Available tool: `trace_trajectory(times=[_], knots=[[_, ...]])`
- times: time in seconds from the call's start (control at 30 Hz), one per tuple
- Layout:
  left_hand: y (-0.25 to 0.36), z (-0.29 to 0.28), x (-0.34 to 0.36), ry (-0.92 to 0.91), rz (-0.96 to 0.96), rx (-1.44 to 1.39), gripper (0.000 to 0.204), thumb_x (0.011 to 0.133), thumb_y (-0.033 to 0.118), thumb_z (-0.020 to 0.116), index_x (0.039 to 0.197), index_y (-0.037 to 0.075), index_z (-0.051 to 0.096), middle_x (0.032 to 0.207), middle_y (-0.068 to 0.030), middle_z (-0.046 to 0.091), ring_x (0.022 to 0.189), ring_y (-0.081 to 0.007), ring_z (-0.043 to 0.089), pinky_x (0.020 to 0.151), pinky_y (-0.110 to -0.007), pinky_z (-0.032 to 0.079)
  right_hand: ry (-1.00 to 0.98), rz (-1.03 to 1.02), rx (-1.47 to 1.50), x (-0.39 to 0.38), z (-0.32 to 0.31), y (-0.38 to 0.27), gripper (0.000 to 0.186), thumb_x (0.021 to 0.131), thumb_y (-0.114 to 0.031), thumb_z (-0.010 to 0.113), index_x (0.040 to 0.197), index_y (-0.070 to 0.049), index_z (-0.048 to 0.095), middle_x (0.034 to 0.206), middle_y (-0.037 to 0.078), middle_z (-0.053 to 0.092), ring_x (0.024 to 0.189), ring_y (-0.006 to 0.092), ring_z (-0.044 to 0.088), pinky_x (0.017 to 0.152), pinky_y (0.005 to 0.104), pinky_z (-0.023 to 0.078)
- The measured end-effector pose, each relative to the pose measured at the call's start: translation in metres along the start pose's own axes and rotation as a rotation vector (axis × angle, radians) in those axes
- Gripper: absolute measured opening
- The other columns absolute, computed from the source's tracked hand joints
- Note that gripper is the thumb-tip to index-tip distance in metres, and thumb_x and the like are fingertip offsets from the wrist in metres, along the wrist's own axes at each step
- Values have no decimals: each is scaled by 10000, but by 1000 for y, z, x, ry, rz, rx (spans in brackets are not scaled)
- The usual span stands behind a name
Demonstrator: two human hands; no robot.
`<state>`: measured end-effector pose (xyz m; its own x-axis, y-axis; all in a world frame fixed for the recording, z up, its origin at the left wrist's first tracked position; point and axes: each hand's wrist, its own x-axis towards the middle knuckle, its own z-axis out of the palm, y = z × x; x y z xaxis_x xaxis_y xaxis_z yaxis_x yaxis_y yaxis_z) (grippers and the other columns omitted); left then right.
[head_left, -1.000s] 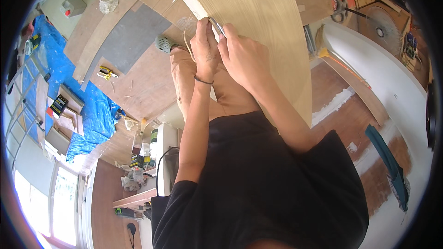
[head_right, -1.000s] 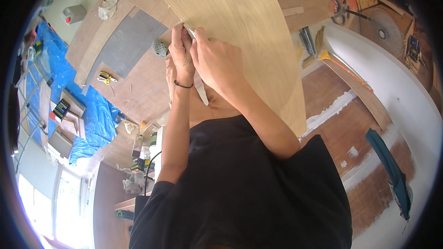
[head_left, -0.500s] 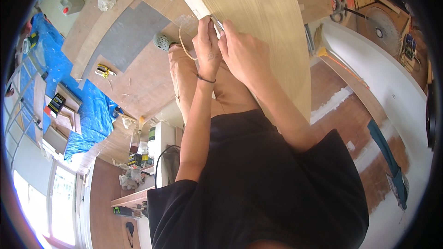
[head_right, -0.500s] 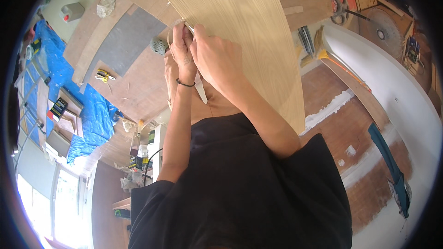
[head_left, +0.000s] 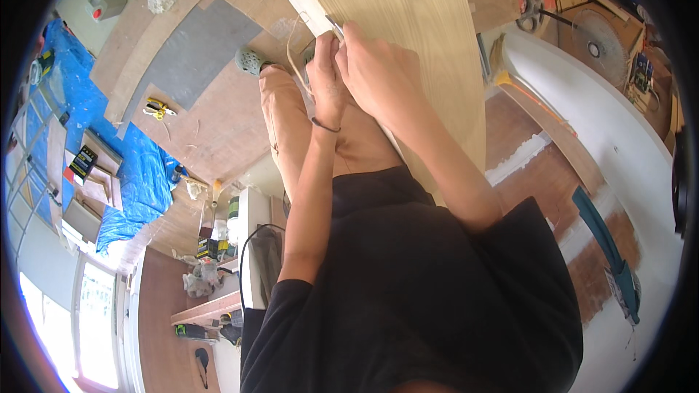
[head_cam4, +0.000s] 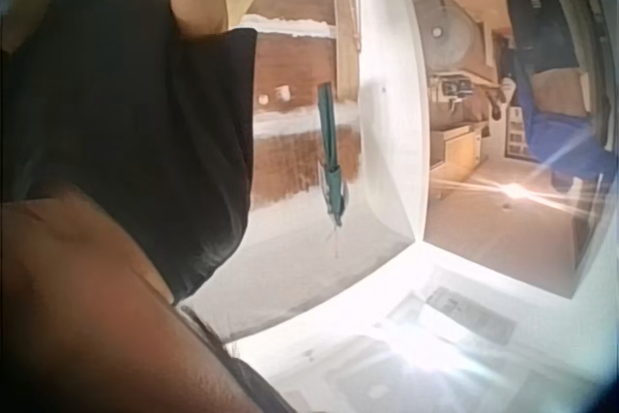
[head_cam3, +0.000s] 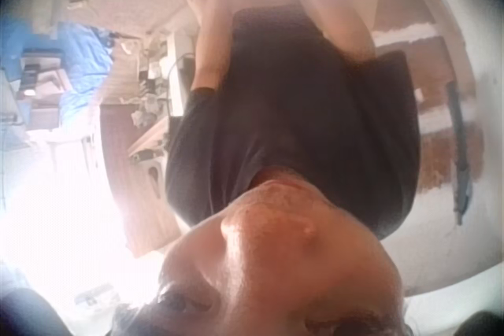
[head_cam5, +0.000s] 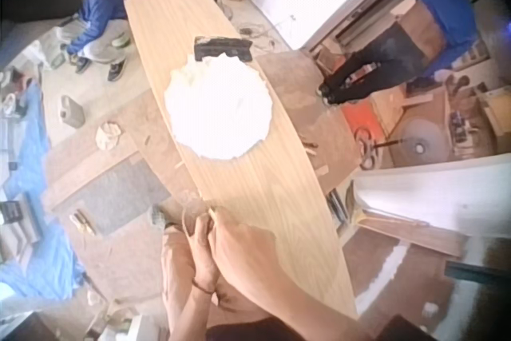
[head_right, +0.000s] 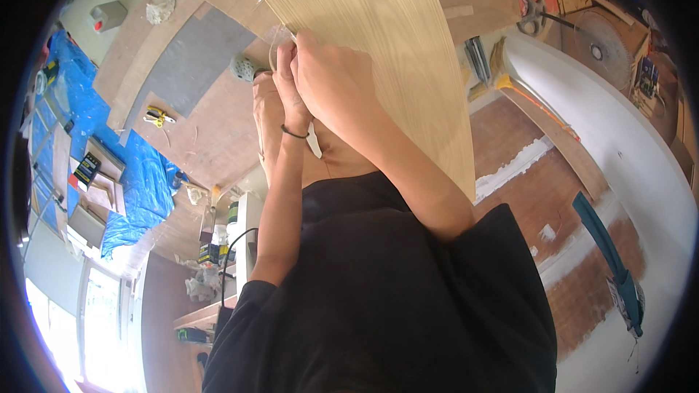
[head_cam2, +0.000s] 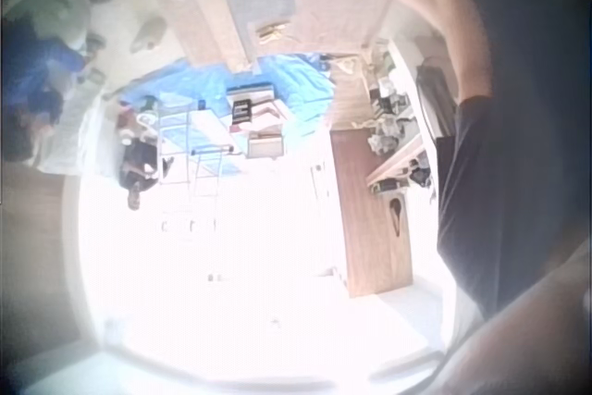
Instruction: The person uses a carving knife to shape the edge of a large wooden board. They repeatedly scrape and remove thin wood shavings along the curved edge, refining the surface.
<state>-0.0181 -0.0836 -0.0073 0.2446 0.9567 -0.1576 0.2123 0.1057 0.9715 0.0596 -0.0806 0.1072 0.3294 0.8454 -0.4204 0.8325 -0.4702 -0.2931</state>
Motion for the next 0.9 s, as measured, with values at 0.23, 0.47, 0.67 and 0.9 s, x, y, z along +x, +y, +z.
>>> trace_trajectory(times=[0.23, 0.47, 0.67, 0.9], knots=[[-3, -3, 2, -69, -20, 19, 94, 963, 77, 471, 1035, 38, 517, 682, -178, 542, 566, -283, 495, 551, -340, 434, -14, 23, 52, -5, 2, 12, 162, 939, -200, 490, 920, -39, 494, 575, 133, 583, 533, 341, 593, 498, 447, 450], [-4, -3, 3, -31, 51, 39, 93, 967, 78, 459, 1026, 52, 527, 695, -213, 577, 580, -352, 551, 538, -384, 438, 23, 30, 45, -22, 5, 11, 167, 937, -201, 502, 987, -41, 497, 591, 120, 589, 522, 323, 588, 474, 437, 438], [-3, -3, 2, -62, -50, -7, 98, 963, 77, 466, 1034, 53, 529, 704, -214, 586, 601, -377, 570, 545, -391, 444, 31, 13, 4, -19, 9, 12, 180, 932, -199, 516, 1010, -38, 508, 596, 110, 597, 517, 302, 599, 457, 420, 444], [-2, -3, 2, -57, 7, -2, 97, 963, 72, 468, 1038, 49, 524, 722, -202, 589, 591, -344, 556, 553, -370, 452, 61, 3, -22, -19, 12, 11, 178, 926, -195, 524, 996, -32, 512, 573, 108, 589, 497, 302, 595, 445, 414, 450]])
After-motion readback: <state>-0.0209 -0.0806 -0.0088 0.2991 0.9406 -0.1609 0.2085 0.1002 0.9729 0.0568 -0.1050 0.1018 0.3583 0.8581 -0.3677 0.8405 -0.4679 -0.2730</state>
